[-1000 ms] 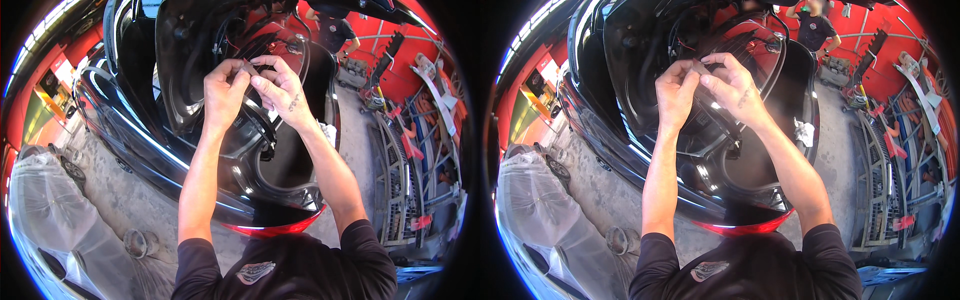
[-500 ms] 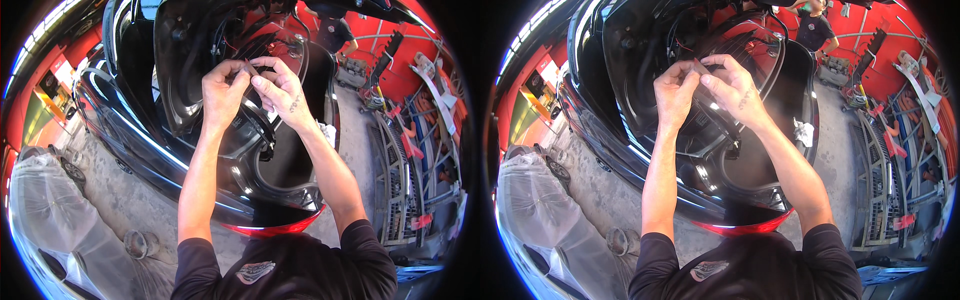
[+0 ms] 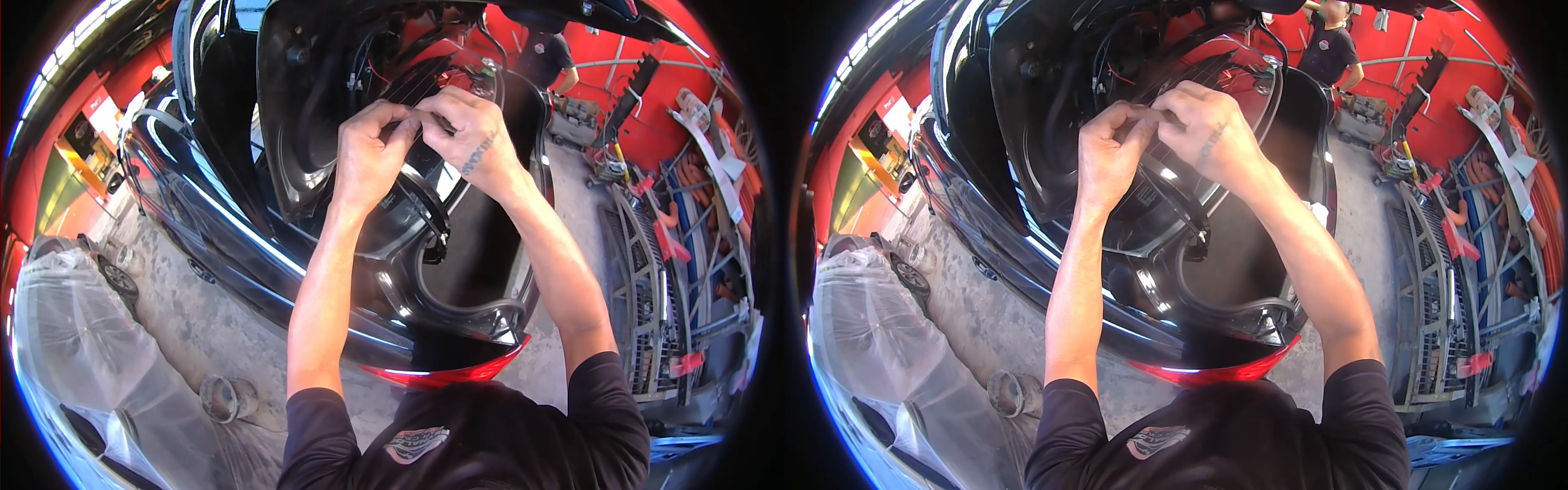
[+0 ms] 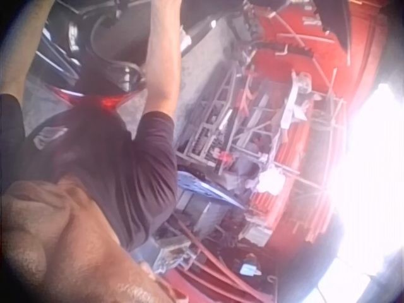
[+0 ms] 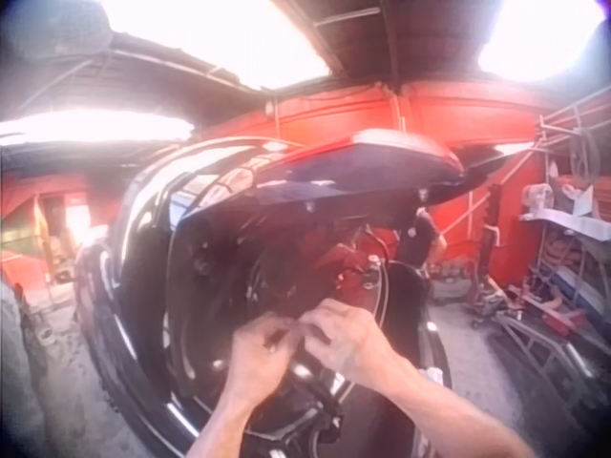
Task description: The person opens the trunk of a black car and uses a screwdriver to remove a trim piece. They then connect electrical wires inside the trunk while another person assists.
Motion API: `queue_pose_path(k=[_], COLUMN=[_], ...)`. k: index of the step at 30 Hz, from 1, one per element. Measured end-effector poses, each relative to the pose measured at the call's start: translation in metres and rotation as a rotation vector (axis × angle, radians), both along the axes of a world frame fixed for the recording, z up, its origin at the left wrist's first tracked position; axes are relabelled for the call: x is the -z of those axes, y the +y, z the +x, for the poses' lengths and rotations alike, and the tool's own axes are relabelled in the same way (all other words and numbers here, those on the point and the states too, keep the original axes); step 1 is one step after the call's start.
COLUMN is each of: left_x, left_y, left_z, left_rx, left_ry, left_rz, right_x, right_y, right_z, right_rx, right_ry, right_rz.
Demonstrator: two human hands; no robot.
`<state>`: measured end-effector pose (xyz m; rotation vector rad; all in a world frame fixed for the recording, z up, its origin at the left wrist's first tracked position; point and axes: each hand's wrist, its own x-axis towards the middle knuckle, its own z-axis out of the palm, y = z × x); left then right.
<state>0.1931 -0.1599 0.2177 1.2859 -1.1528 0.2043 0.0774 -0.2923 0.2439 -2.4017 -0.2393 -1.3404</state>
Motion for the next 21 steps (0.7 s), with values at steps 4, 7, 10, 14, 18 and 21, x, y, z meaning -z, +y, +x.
queue_pose_path(k=[4,7,10,14,18,21], left_x=[0.004,0.008,0.006,0.01,0.01,0.005], left_y=[-0.004,-0.014,-0.016,-0.023,-0.021,-0.01], left_z=[0.002,0.008,-0.002,-0.002,0.002,-0.002], left_rx=[-0.048,-0.072,-0.094,-0.137,-0.144,-0.088], left_ry=[-0.101,-0.171,-0.168,-0.227,-0.235,-0.141], left_rz=[-0.014,-0.122,-0.091,-0.135,-0.193,-0.137], right_x=[0.004,0.007,0.015,0.019,0.015,-0.005], right_y=[0.0,0.003,-0.004,-0.007,-0.021,-0.066], right_z=[0.006,0.011,0.012,0.011,0.014,-0.024], right_rx=[0.093,0.138,0.186,0.22,0.289,0.287], right_ry=[-0.003,-0.043,-0.112,-0.082,-0.111,-0.057], right_rz=[-0.062,-0.053,-0.056,0.002,0.085,0.267])
